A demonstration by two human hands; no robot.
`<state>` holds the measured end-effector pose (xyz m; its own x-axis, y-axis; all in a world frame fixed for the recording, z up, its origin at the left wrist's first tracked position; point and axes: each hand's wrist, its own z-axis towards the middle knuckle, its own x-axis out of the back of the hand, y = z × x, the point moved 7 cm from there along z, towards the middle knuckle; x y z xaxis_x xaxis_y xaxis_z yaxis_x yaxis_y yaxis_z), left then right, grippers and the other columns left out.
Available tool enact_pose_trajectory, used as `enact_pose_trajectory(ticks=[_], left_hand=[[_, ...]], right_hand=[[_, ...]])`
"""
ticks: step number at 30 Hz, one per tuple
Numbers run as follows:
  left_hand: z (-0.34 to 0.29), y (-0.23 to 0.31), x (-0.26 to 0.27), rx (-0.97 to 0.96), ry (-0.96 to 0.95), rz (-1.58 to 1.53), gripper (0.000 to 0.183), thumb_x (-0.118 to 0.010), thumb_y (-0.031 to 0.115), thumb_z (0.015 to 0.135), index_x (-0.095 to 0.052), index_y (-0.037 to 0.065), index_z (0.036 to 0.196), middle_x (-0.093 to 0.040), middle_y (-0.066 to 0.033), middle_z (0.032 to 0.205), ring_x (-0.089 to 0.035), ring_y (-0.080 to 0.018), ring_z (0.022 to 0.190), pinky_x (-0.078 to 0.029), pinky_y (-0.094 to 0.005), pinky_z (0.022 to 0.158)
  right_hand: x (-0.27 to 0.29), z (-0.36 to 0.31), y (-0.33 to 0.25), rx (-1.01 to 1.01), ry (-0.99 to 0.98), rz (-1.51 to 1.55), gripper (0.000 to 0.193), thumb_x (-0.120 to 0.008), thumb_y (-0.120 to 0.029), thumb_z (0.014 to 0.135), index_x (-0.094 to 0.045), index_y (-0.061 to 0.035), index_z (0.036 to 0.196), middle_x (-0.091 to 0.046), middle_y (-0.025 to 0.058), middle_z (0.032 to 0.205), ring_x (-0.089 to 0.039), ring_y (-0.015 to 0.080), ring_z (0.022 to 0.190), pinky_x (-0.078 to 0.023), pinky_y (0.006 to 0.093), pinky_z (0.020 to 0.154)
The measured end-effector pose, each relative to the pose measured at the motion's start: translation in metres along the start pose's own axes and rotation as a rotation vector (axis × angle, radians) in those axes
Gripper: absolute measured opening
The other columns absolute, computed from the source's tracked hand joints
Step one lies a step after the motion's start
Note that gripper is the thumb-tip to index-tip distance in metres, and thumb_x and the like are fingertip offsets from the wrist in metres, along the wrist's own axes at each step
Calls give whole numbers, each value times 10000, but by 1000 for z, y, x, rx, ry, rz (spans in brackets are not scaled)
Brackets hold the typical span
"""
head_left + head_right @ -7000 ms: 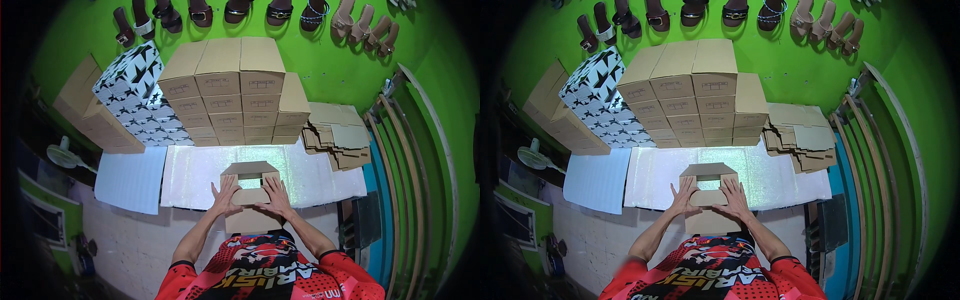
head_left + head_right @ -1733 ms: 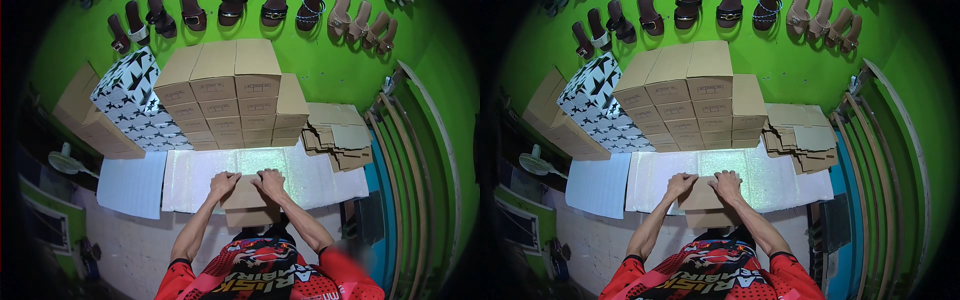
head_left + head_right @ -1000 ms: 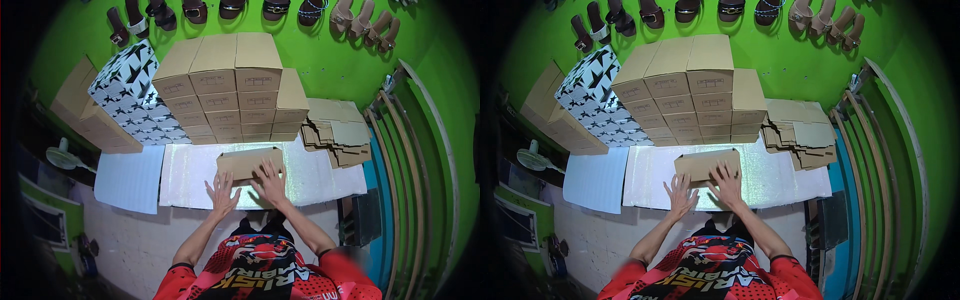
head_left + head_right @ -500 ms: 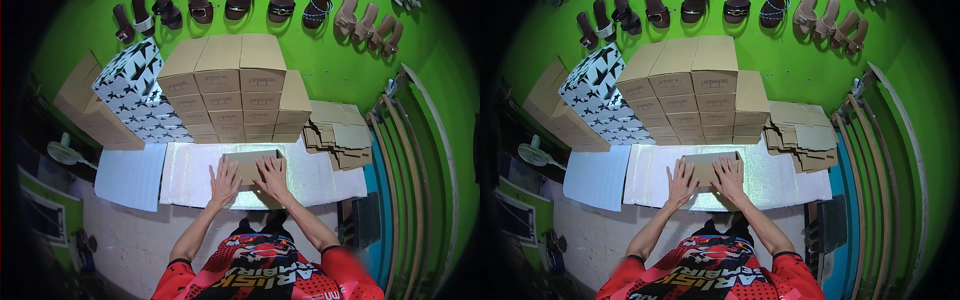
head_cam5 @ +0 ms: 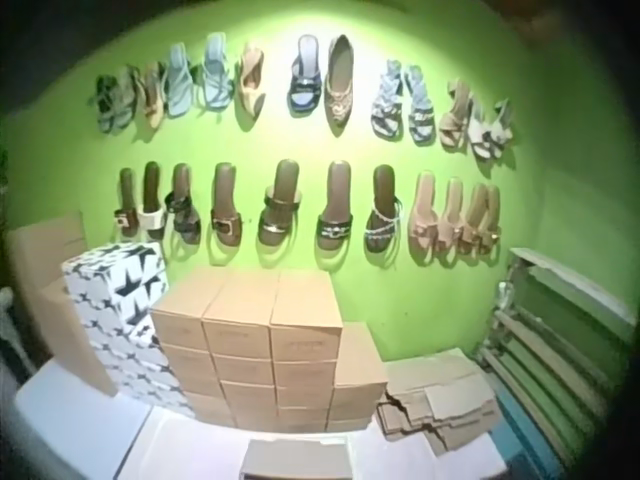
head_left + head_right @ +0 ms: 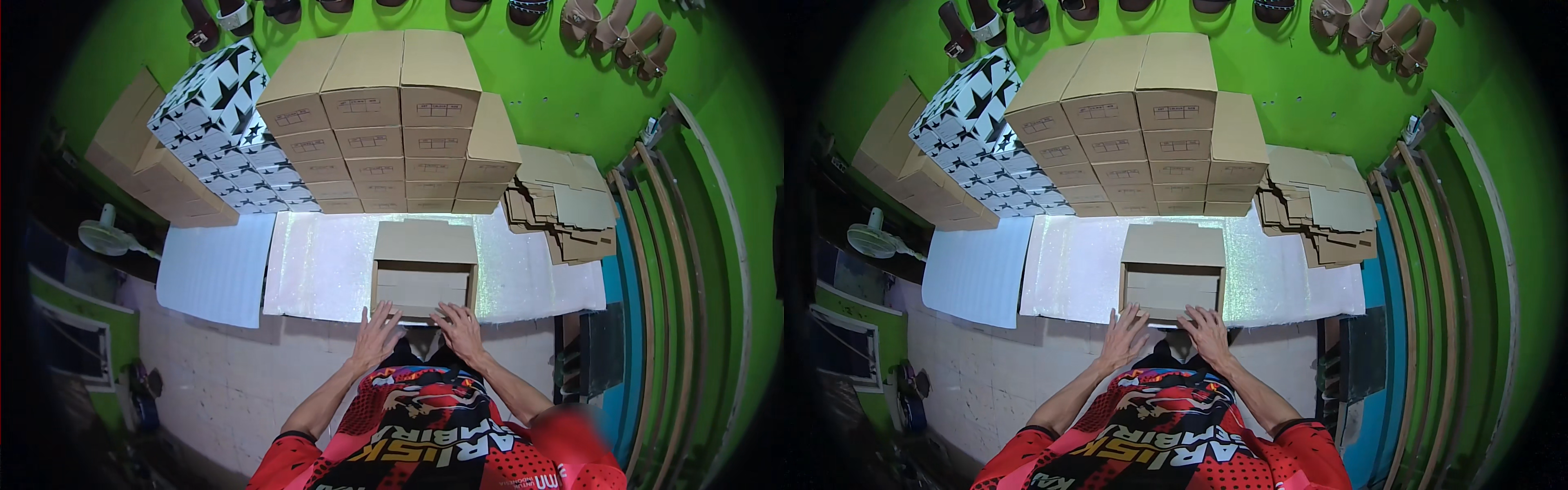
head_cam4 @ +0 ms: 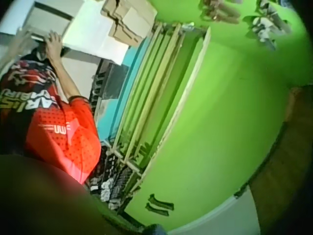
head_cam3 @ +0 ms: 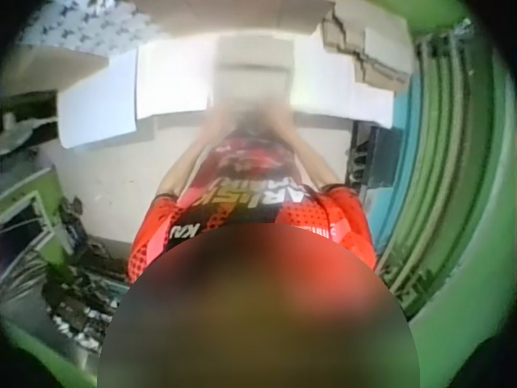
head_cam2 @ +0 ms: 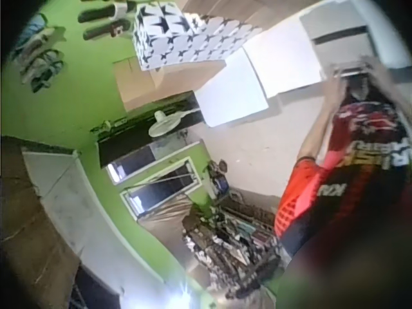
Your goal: Assembling and folding cardboard shoe boxes.
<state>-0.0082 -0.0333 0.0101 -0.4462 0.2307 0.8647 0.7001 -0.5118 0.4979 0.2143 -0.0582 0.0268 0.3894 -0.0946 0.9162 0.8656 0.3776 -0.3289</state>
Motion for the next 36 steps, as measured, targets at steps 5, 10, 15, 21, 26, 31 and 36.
enact_pose_trajectory(ticks=[5,10,15,21,26,31,36], left_hand=[[7,-9,17,71,133,111,681,-624,329,1032,-390,129,1640,-243,-196,1738,-213,-367,1616,-81,-671,1272],[55,-47,25,258,169,92,812,-521,415,1078,-171,-9,1674,-147,-213,1759,-115,-346,1640,-52,-607,1301],[63,-54,16,241,66,49,810,-498,438,1087,-156,11,1685,-141,-191,1765,-124,-315,1642,-41,-615,1298],[74,-26,18,185,102,242,810,-504,478,1074,-202,42,1687,-157,-157,1772,-147,-307,1638,-48,-625,1295],[74,-30,4,193,70,206,851,-529,509,1050,-241,-4,1665,-209,-187,1752,-135,-316,1640,-87,-550,1316],[72,-32,11,207,160,31,986,-635,503,992,-165,-41,1666,-143,-276,1738,-90,-396,1633,-92,-546,1320],[79,-34,11,224,117,-2,1036,-656,514,977,-128,-53,1665,-138,-290,1732,-91,-410,1629,-96,-538,1322]], right_hand=[[24,9,8,-13,156,91,426,-724,-296,963,-694,-159,1365,-543,158,1527,-494,386,1416,-380,558,1178],[11,46,46,-246,66,-86,689,-554,-568,1029,-542,-115,1548,-367,187,1684,-235,419,1594,-167,601,1282],[-12,40,55,-269,-47,-52,687,-547,-564,1039,-507,-142,1578,-296,176,1724,-199,427,1606,-125,629,1283],[-5,62,35,-275,-66,-111,676,-532,-579,1042,-507,-167,1578,-301,173,1721,-216,427,1600,-133,651,1272],[-16,63,23,-98,-77,-107,686,-520,-608,1034,-518,-176,1567,-354,175,1696,-271,426,1580,-143,638,1276],[-4,52,68,-365,-16,0,954,-546,-651,999,-310,16,1639,-219,241,1733,-206,424,1604,-125,595,1298],[-9,49,72,-393,-10,28,990,-542,-654,1004,-271,58,1636,-163,255,1743,-171,420,1613,-132,543,1312]])
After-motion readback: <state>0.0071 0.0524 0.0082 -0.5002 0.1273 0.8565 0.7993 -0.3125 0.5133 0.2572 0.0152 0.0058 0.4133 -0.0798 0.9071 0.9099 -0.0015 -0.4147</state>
